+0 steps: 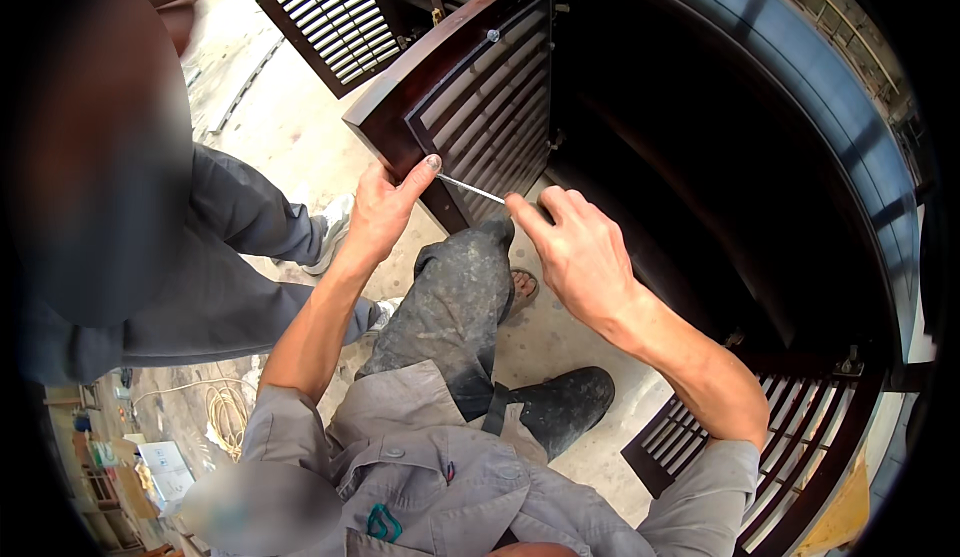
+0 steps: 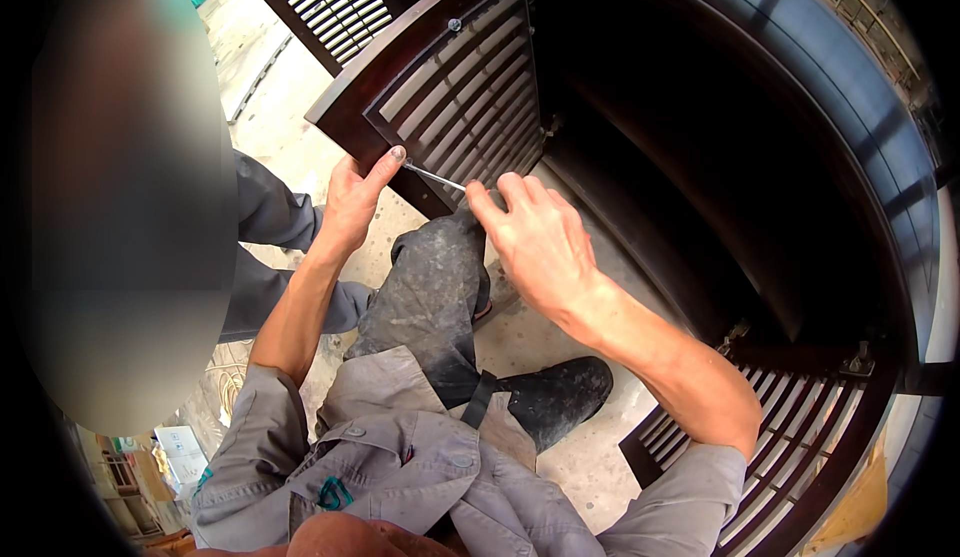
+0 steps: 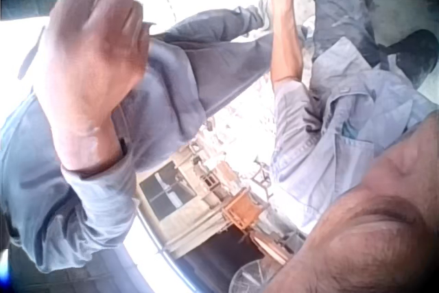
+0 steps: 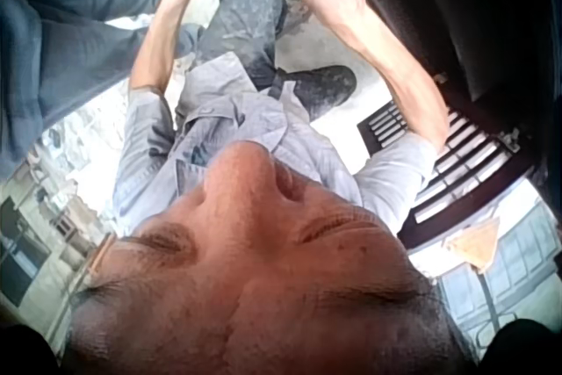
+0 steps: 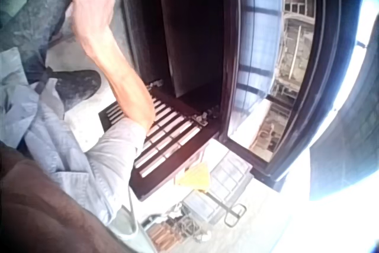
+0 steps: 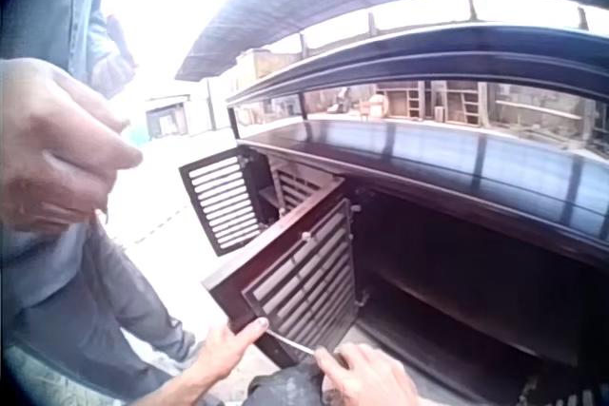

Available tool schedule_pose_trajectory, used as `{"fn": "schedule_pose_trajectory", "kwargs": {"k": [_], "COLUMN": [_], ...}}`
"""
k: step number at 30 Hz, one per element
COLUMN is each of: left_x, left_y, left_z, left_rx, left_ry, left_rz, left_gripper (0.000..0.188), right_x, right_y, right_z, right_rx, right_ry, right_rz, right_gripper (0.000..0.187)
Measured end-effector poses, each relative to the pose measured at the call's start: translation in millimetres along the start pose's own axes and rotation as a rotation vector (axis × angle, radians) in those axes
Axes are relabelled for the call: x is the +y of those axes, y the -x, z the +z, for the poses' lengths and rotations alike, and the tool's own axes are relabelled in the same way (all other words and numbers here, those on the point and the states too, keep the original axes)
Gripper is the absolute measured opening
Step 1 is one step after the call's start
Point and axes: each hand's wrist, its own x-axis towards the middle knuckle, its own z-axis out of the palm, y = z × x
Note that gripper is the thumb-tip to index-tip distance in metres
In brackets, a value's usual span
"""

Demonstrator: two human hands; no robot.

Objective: The person uses a screwdriver to tighten screws on a dark brown wooden cabinet door with horizontal slats. They adjust the door position and continue securing it to the cabinet frame.

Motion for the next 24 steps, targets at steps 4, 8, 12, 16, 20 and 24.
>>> {"fn": "schedule_pose_trajectory", "kwargs": {"k": [4,8,12,16,20,24], "left_x": [0.9,-7.4,-9.8,-13.5,-19.5,-12.3], "left_y": [6.0,11.4,15.0,13.2,12.1,14.5], "left_z": [3.0,6.0,2.1,-2.9,-1.7,3.3], "left_rx": [-0.015,0.028,-0.027,-0.07,-0.065,-0.029], "left_ry": [0.083,0.25,0.211,0.195,0.161,0.173], "left_rz": [-0.027,0.023,-0.026,-0.047,-0.007,0.009], "left_gripper": [0.036,0.038,0.036,0.035,0.036,0.036], "right_x": [-0.7,3.8,-4.9,-0.8,5.4,2.1], "right_y": [-2.8,-13.8,-23.5,-28.5,-16.9,-19.2], "right_z": [-5.7,-1.0,1.0,5.8,23.7,24.4], "right_rx": [-0.117,-0.219,-0.374,-0.527,-0.001,0.096], "right_ry": [-0.335,-0.439,-0.664,-0.719,-0.005,0.207], "right_rz": [0.174,0.212,0.418,0.448,-0.011,-0.082], "right_gripper": [0.03,0.025,0.025,0.025,0.026,0.037]}}
